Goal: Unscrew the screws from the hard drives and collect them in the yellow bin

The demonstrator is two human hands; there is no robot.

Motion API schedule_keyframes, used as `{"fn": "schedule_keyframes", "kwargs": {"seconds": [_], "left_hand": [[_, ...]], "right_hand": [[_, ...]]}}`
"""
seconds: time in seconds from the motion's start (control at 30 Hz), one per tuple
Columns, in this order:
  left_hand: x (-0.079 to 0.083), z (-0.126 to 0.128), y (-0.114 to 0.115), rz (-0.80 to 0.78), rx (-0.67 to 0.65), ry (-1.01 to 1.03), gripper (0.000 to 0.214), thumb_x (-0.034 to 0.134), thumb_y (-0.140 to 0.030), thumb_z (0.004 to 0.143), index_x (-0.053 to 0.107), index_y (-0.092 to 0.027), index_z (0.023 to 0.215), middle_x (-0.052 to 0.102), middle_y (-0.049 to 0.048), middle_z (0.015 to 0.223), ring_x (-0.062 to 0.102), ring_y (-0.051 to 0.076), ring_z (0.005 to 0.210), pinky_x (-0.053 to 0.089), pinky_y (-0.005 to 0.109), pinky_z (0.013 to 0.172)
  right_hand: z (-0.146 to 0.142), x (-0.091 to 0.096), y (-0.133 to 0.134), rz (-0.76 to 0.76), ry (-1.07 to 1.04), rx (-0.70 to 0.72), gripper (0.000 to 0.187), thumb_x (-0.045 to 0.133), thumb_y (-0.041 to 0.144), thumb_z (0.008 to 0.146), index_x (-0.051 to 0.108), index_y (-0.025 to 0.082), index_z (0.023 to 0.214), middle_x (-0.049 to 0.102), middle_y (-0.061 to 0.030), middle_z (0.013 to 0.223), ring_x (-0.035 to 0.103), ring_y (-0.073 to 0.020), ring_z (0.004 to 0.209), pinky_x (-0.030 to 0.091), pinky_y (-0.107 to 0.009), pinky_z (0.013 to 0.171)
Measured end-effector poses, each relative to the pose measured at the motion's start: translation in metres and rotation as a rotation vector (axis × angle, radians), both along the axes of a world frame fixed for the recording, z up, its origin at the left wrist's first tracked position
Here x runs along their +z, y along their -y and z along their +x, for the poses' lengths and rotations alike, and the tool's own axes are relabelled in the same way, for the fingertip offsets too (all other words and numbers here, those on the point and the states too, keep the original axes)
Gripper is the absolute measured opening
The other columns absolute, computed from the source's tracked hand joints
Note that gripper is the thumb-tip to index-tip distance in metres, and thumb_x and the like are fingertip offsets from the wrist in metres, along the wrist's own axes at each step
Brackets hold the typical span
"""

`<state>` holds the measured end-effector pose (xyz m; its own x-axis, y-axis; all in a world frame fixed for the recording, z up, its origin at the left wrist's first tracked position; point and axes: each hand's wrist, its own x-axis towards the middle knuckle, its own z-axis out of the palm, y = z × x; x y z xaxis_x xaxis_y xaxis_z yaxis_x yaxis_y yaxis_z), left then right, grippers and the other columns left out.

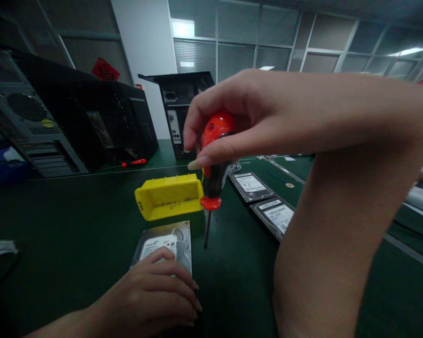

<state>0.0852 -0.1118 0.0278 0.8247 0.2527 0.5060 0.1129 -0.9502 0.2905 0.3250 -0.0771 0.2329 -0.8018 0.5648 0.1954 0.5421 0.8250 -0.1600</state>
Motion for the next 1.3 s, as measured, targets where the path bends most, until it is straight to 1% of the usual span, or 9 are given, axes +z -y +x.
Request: {"fn": "schedule_keyframes", "kwargs": {"seconds": [0.3, 0.5, 0.63, 0.73, 0.83, 0.9, 1.03, 1.13, 1.3], "left_hand": [[0.000, 0.002, -0.001, 0.080, 0.009, 0.041, 0.019, 0.046, -0.024, 0.098, 0.062, -0.018, 0.089, 0.074, -0.0032, 0.088, 0.065, 0.011, 0.088, 0.039, 0.025, 0.082], [-0.003, 0.000, 0.000, 0.096, 0.022, 0.060, 0.015, 0.052, -0.024, 0.096, 0.062, -0.018, 0.088, 0.074, -0.0042, 0.088, 0.065, 0.010, 0.088, 0.041, 0.024, 0.081], [0.003, -0.001, -0.001, 0.064, 0.039, 0.011, 0.008, 0.060, -0.025, 0.091, 0.065, -0.018, 0.090, 0.074, -0.0057, 0.091, 0.065, 0.011, 0.091, 0.042, 0.024, 0.082], [0.008, -0.002, -0.002, 0.038, 0.032, -0.062, 0.010, 0.066, -0.027, 0.087, 0.066, -0.019, 0.093, 0.074, -0.0062, 0.095, 0.065, 0.013, 0.096, 0.042, 0.026, 0.085], [0.012, -0.003, 0.001, 0.045, 0.023, -0.088, 0.008, 0.065, -0.023, 0.087, 0.067, -0.020, 0.094, 0.075, -0.0064, 0.096, 0.065, 0.014, 0.097, 0.041, 0.027, 0.088], [0.013, -0.003, 0.005, 0.052, 0.049, -0.096, 0.008, 0.062, -0.021, 0.089, 0.067, -0.021, 0.095, 0.075, -0.0065, 0.097, 0.065, 0.013, 0.098, 0.041, 0.026, 0.089], [0.009, -0.006, 0.015, 0.078, 0.162, -0.052, 0.014, 0.059, -0.017, 0.090, 0.067, -0.022, 0.100, 0.074, -0.0061, 0.101, 0.064, 0.013, 0.100, 0.042, 0.025, 0.089], [0.003, -0.007, 0.020, 0.124, 0.200, -0.010, 0.014, 0.057, -0.016, 0.091, 0.067, -0.021, 0.100, 0.073, -0.0065, 0.103, 0.065, 0.013, 0.098, 0.040, 0.026, 0.090], [-0.008, -0.003, 0.023, 0.175, 0.255, 0.059, 0.013, 0.056, -0.018, 0.093, 0.068, -0.022, 0.094, 0.075, -0.0063, 0.098, 0.065, 0.013, 0.094, 0.040, 0.028, 0.089]], "right_hand": [[0.001, 0.001, 0.000, 0.009, 0.012, 0.026, 0.028, 0.055, 0.047, 0.085, 0.061, 0.030, 0.107, 0.066, 0.0081, 0.089, 0.066, -0.0081, 0.066, 0.049, -0.008, 0.043], [0.002, 0.000, -0.001, 0.010, 0.018, 0.038, 0.031, 0.054, 0.049, 0.085, 0.060, 0.030, 0.109, 0.067, 0.0084, 0.090, 0.066, -0.0077, 0.066, 0.049, -0.007, 0.043], [0.002, 0.001, 0.000, 0.024, 0.034, 0.043, 0.029, 0.053, 0.048, 0.086, 0.060, 0.031, 0.109, 0.066, 0.0093, 0.091, 0.066, -0.0061, 0.065, 0.048, -0.007, 0.043], [0.002, 0.001, 0.000, 0.028, 0.032, 0.027, 0.029, 0.054, 0.049, 0.086, 0.060, 0.032, 0.108, 0.067, 0.0091, 0.090, 0.065, -0.0066, 0.063, 0.048, -0.008, 0.042], [0.002, 0.001, 0.000, 0.021, 0.028, 0.012, 0.030, 0.054, 0.050, 0.085, 0.060, 0.033, 0.109, 0.067, 0.0088, 0.092, 0.066, -0.0075, 0.064, 0.049, -0.010, 0.042], [0.002, 0.000, 0.001, 0.013, 0.030, 0.006, 0.029, 0.055, 0.049, 0.085, 0.059, 0.033, 0.109, 0.067, 0.0091, 0.093, 0.066, -0.0078, 0.066, 0.049, -0.010, 0.042], [0.000, 0.000, 0.002, 0.014, 0.027, 0.031, 0.027, 0.055, 0.049, 0.085, 0.061, 0.032, 0.106, 0.068, 0.0103, 0.087, 0.065, -0.0067, 0.064, 0.047, -0.010, 0.042], [-0.001, 0.000, 0.002, 0.011, 0.016, 0.047, 0.027, 0.055, 0.047, 0.085, 0.061, 0.030, 0.105, 0.068, 0.0099, 0.086, 0.065, -0.0064, 0.064, 0.048, -0.010, 0.044], [-0.001, 0.000, 0.002, 0.008, 0.017, 0.044, 0.028, 0.055, 0.046, 0.086, 0.061, 0.029, 0.107, 0.068, 0.0087, 0.090, 0.066, -0.0073, 0.067, 0.048, -0.009, 0.044]]}}
